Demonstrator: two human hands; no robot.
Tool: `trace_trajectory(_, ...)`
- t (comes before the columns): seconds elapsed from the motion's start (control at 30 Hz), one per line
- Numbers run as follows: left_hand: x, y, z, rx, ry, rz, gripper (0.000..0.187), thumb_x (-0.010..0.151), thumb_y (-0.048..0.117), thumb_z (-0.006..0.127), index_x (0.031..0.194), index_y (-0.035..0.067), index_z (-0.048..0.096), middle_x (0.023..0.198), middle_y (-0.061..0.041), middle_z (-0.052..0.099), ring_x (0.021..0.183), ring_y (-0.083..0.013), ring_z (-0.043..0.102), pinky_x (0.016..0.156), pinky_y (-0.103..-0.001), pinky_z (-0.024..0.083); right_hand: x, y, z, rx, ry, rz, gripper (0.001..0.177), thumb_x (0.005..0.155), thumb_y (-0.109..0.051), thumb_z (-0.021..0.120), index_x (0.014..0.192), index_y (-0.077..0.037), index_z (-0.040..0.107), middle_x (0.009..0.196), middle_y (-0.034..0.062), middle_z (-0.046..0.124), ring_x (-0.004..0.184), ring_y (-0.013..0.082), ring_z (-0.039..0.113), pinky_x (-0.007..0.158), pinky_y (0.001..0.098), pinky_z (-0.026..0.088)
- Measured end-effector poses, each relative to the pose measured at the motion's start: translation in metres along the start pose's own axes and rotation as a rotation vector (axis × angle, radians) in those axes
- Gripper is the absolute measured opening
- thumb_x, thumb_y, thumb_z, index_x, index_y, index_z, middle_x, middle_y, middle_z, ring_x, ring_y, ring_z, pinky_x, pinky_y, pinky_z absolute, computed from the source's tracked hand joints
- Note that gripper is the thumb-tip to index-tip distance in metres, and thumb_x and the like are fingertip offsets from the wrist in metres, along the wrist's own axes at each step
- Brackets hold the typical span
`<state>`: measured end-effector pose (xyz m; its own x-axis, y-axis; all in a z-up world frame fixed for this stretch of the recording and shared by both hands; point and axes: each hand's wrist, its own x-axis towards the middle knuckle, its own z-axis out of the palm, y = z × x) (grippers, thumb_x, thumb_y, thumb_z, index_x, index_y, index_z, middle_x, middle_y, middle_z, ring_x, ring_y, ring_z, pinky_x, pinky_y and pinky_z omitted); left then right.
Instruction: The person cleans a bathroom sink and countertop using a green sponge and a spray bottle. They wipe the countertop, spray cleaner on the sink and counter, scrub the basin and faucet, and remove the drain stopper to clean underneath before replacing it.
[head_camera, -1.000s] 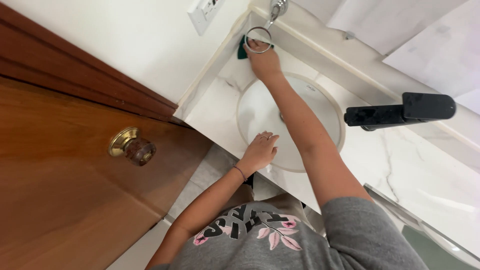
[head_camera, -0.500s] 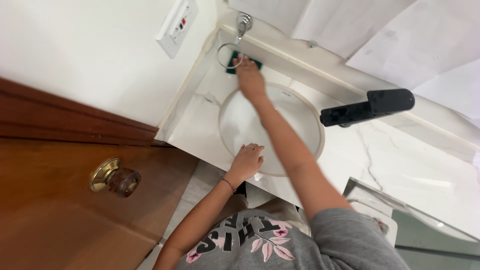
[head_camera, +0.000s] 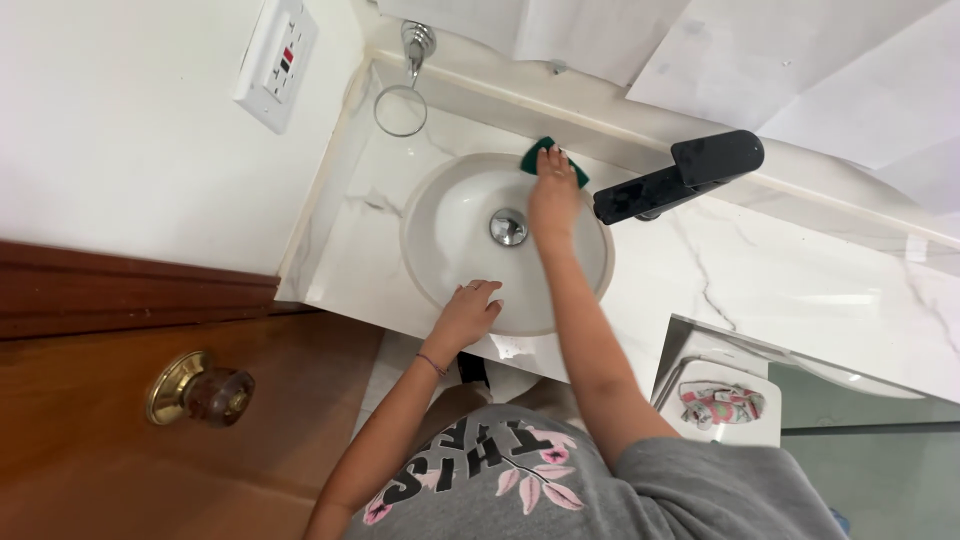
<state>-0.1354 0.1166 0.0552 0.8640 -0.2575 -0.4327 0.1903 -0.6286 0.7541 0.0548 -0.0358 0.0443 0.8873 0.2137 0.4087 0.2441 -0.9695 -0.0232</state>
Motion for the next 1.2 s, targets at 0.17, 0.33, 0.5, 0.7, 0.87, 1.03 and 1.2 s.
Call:
trace_trajectory(0.17, -0.009, 0.010, -0.006, -0.042, 0.025, 0.016, 0.049, 0.103, 0.026, 0.048, 0.148, 0.007, 0.052, 0.143, -0.024, 0.055, 0.137, -0.0389, 0.052, 0.124, -0.057, 0.017, 0.038, -0.089, 0.022, 0.228, 0.041, -0.106, 0.040, 0.092, 0.002, 0.058, 0.131, -0.005, 0.066, 0.129, 0.0169, 0.070, 0.122, 0.0332, 0.066, 0.108, 0.0433, 0.049)
trace_trajectory(0.33, 0.003, -0.006, 0.003, -0.094, 0.028, 0.135, 0.050, 0.101, 0.021, 0.052, 0.146, -0.001, 0.052, 0.140, -0.032, 0.055, 0.137, -0.0480, 0.048, 0.122, -0.059, 0.020, 0.022, -0.032, 0.029, 0.137, 0.053, -0.207, 0.043, 0.094, 0.001, 0.055, 0.133, -0.013, 0.066, 0.130, 0.0094, 0.071, 0.123, 0.0275, 0.066, 0.107, 0.0392, 0.048)
trace_trajectory(0.5, -0.012, 0.033, -0.022, -0.203, -0.083, -0.025, 0.055, 0.106, 0.032, 0.047, 0.152, 0.003, 0.047, 0.149, -0.029, 0.049, 0.143, -0.0415, 0.043, 0.122, -0.055, 0.024, -0.098, 0.026, -0.073, 0.013, 0.066, -0.133, 0.051, 0.096, -0.002, 0.051, 0.144, -0.016, 0.059, 0.135, 0.0089, 0.069, 0.110, 0.0243, 0.073, 0.083, 0.0364, 0.060)
trace_trajectory(0.7, -0.002, 0.036, -0.022, -0.176, -0.112, -0.030, 0.055, 0.105, 0.042, 0.052, 0.151, 0.011, 0.051, 0.148, -0.024, 0.052, 0.144, -0.0409, 0.043, 0.120, -0.055, 0.029, -0.108, 0.080, -0.210, 0.222, 0.439, -0.195, 0.043, 0.104, 0.005, 0.043, 0.141, 0.000, 0.064, 0.144, 0.0195, 0.062, 0.131, 0.0368, 0.061, 0.112, 0.0430, 0.050)
trace_trajectory(0.87, 0.007, 0.038, -0.016, -0.173, -0.131, -0.016, 0.058, 0.106, 0.047, 0.050, 0.152, 0.012, 0.050, 0.150, -0.022, 0.051, 0.145, -0.0400, 0.040, 0.120, -0.056, 0.028, -0.058, 0.094, -0.170, 0.230, 0.338, -0.148, 0.041, 0.109, -0.001, 0.041, 0.143, -0.008, 0.064, 0.151, 0.0126, 0.056, 0.142, 0.0370, 0.046, 0.121, 0.0476, 0.033)
trace_trajectory(1.03, 0.012, 0.050, -0.009, -0.155, -0.142, 0.002, 0.052, 0.104, 0.038, 0.051, 0.148, 0.010, 0.053, 0.145, -0.026, 0.054, 0.142, -0.0440, 0.043, 0.119, -0.057, 0.030, -0.059, 0.073, -0.167, 0.470, 0.280, -0.222, 0.041, 0.110, -0.009, 0.038, 0.140, -0.013, 0.065, 0.148, 0.0102, 0.060, 0.143, 0.0324, 0.049, 0.124, 0.0462, 0.030)
trace_trajectory(1.2, 0.013, 0.067, -0.013, -0.212, -0.154, 0.027, 0.055, 0.105, 0.040, 0.050, 0.149, 0.007, 0.051, 0.147, -0.027, 0.052, 0.143, -0.0453, 0.041, 0.118, -0.058, 0.031, -0.045, 0.131, -0.172, 0.341, 0.335, -0.216, 0.037, 0.111, -0.010, 0.041, 0.132, -0.012, 0.072, 0.132, 0.0082, 0.071, 0.128, 0.0286, 0.063, 0.113, 0.0410, 0.043)
